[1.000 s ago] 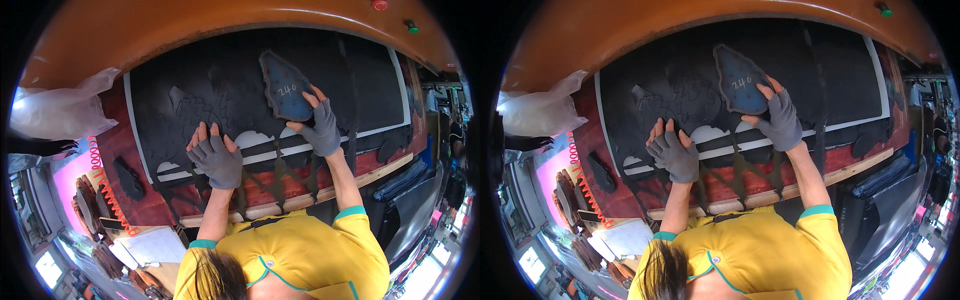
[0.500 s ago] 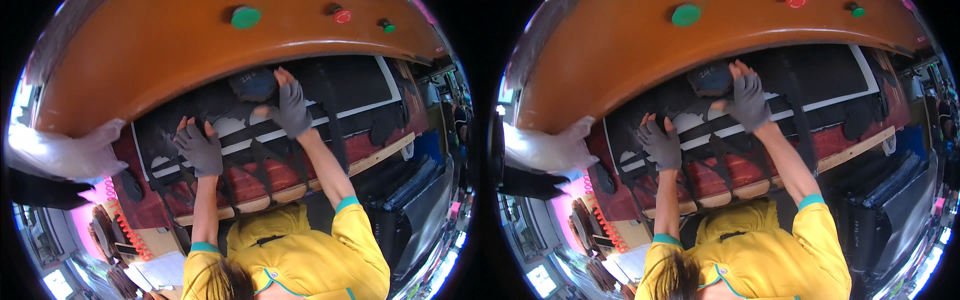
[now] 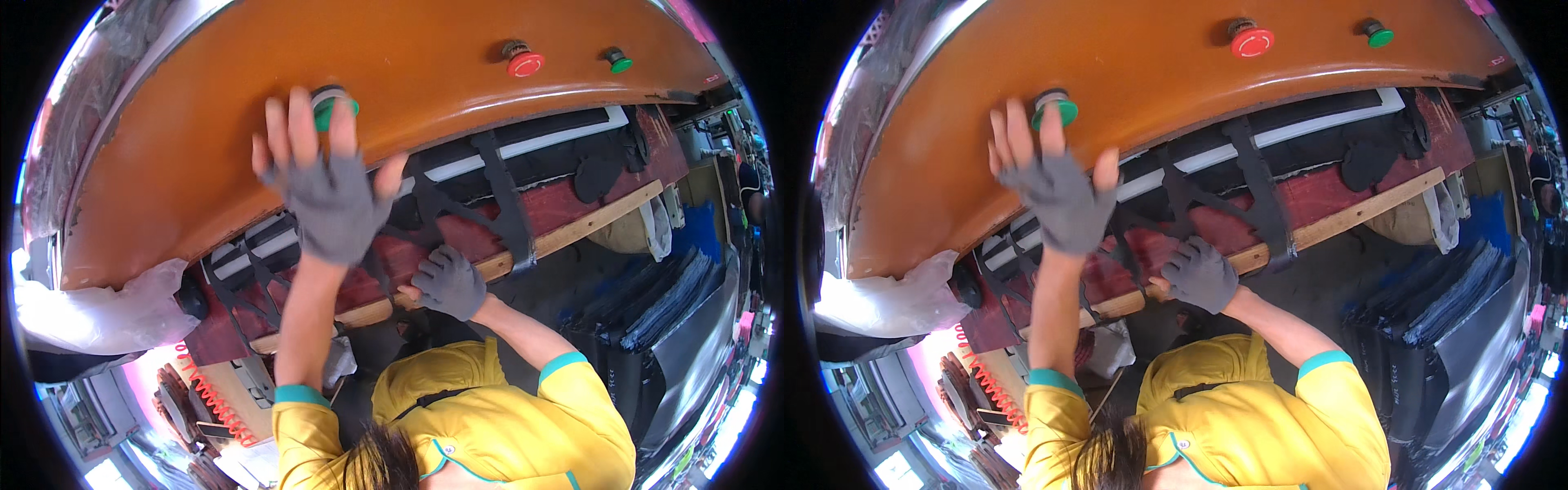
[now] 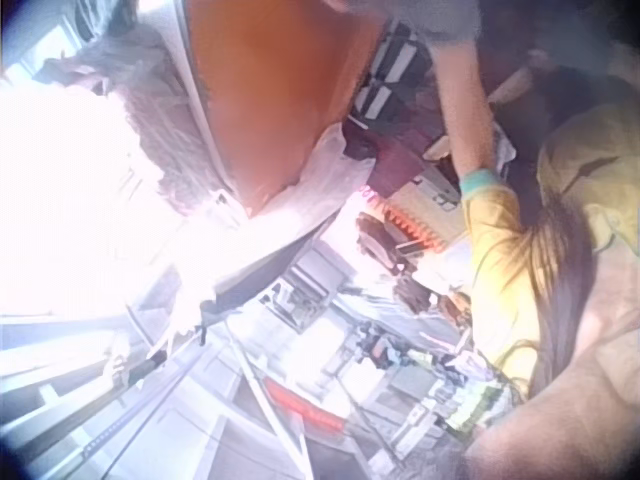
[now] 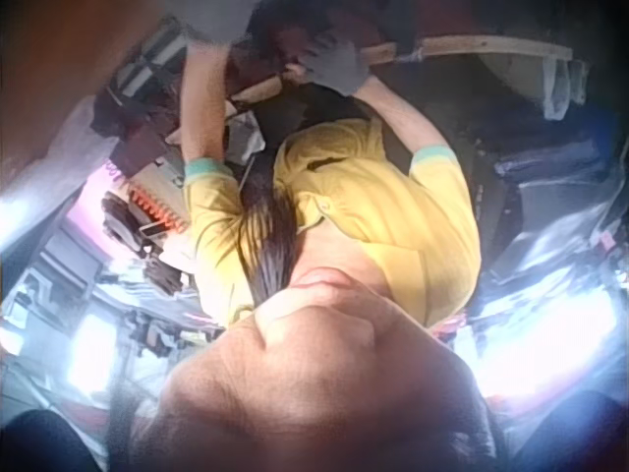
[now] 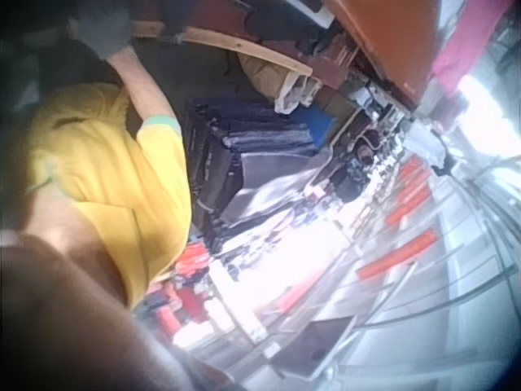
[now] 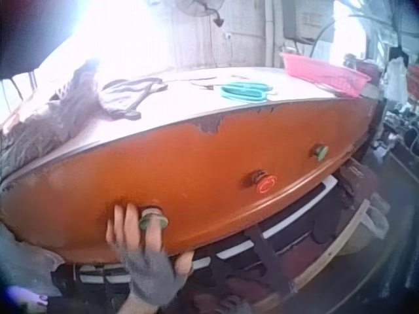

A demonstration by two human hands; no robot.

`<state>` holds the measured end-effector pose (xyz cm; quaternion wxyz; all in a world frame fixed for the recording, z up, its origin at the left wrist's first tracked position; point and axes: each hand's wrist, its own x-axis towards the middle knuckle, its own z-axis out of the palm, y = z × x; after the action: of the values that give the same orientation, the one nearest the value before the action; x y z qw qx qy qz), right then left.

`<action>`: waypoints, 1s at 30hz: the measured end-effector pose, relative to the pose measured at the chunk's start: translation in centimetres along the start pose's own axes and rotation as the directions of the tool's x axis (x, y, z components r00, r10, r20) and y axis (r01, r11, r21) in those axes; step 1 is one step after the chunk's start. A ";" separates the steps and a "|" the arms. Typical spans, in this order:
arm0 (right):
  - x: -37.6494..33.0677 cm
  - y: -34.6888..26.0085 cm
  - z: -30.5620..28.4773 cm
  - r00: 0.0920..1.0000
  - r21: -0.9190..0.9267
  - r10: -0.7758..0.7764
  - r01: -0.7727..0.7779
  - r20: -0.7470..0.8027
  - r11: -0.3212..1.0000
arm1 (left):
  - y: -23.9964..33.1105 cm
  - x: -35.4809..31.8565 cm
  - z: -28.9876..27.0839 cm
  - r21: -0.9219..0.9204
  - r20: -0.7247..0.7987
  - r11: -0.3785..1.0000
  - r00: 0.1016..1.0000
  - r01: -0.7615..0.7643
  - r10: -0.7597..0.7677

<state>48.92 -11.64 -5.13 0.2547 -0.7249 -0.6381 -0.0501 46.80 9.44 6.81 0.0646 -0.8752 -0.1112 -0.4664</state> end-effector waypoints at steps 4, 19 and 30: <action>0.2 0.3 0.1 1.000 0.087 -0.011 0.010 0.009 0.996 | 3.7 -9.9 -5.3 -0.043 0.346 0.971 0.916 0.234 -0.206; -0.2 -0.3 0.7 0.998 0.012 0.065 -0.065 0.027 0.998 | 8.7 -18.1 -6.5 0.086 0.494 0.837 0.706 0.540 -0.507; -4.7 -3.9 -2.3 0.996 0.143 0.058 -0.067 0.063 0.988 | 11.2 -19.0 -12.0 -0.035 0.622 0.776 0.622 0.629 -0.476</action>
<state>44.97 -16.69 -3.84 0.2893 -0.7253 -0.6242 0.0255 29.79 -6.55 -2.43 -0.2307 -0.8964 -0.3316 -0.1827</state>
